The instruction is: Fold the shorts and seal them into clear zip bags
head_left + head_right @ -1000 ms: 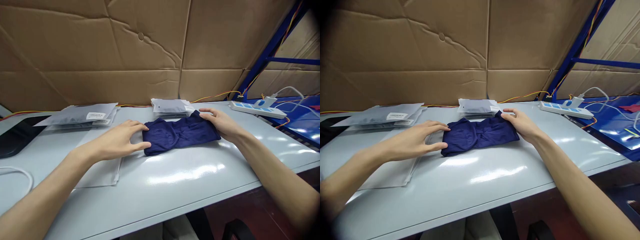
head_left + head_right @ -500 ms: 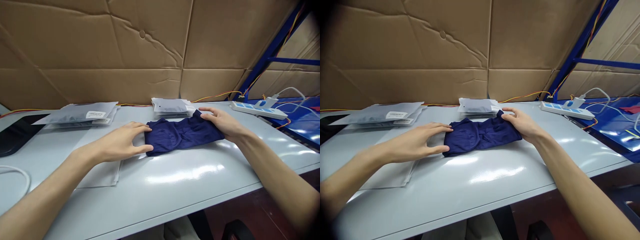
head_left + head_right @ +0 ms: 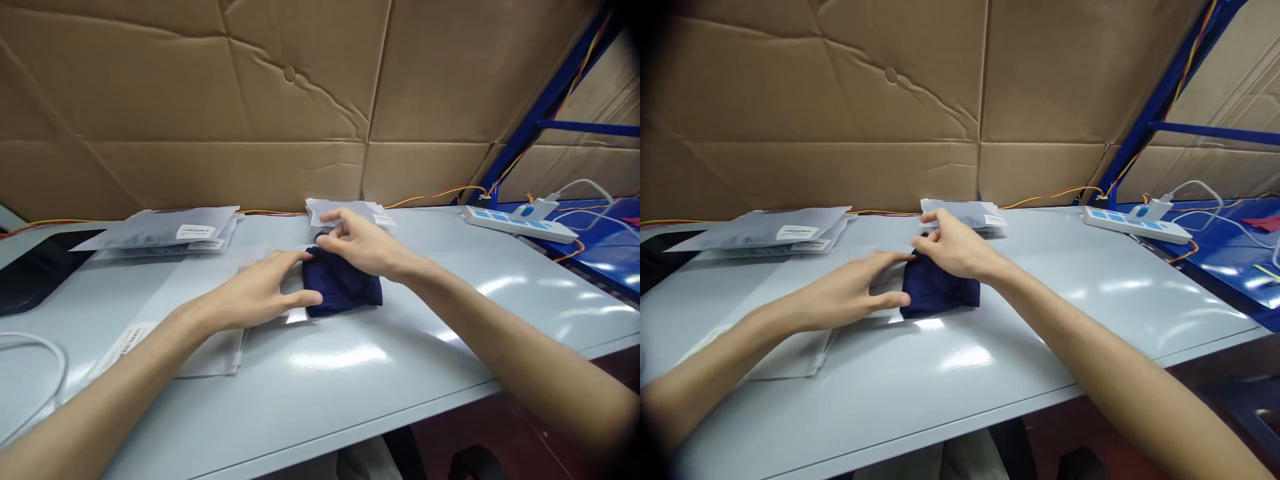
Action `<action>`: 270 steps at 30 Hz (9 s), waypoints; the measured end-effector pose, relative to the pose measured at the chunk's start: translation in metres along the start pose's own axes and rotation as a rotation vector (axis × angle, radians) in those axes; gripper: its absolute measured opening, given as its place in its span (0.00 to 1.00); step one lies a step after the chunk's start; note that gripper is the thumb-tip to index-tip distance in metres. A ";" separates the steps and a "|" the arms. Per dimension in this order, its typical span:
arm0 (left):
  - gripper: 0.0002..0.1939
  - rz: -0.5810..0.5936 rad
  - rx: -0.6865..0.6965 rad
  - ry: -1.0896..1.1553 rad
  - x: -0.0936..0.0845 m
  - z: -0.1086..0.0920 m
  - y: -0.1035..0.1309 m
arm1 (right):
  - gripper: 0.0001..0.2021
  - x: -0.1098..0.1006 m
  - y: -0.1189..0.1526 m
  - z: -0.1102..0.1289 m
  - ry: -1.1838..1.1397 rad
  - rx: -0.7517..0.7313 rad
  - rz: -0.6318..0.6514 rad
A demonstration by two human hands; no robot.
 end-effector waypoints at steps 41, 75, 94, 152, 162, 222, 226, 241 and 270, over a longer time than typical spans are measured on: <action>0.23 -0.010 -0.061 -0.156 -0.007 0.035 0.003 | 0.17 -0.003 0.017 -0.036 0.589 -0.089 0.165; 0.16 -0.432 -0.112 0.506 -0.007 0.011 0.001 | 0.10 0.064 0.023 0.007 0.888 -0.460 0.154; 0.10 -0.451 -0.239 -0.089 0.009 0.024 0.044 | 0.23 0.069 0.023 0.007 0.792 -0.335 0.180; 0.08 -0.472 -0.254 -0.165 -0.005 0.028 0.046 | 0.18 0.041 -0.010 -0.010 0.534 -0.260 0.004; 0.15 -0.481 -0.196 -0.097 -0.010 0.032 0.047 | 0.19 0.041 -0.004 -0.007 0.501 -0.282 0.004; 0.11 -0.409 0.137 -0.070 -0.005 0.017 0.058 | 0.14 0.073 0.016 0.031 0.635 -0.637 0.000; 0.07 -0.359 0.201 -0.086 -0.004 0.012 0.059 | 0.10 0.081 0.013 0.027 0.632 -0.640 -0.089; 0.06 -0.616 0.294 -0.253 -0.015 -0.013 0.076 | 0.15 0.062 0.016 0.035 1.036 -0.621 -0.193; 0.14 -0.626 0.565 -0.261 0.012 -0.044 0.083 | 0.10 0.013 -0.021 -0.030 0.917 -0.042 -0.257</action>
Point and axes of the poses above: each hand's wrist, its own y-axis away from the middle knuckle, its own x-axis out of the palm, z = x × y, the point moved 5 cm from there along -y, towards the middle knuckle, and after that the axes turned 14 degrees about z, right-handed, at the moved point
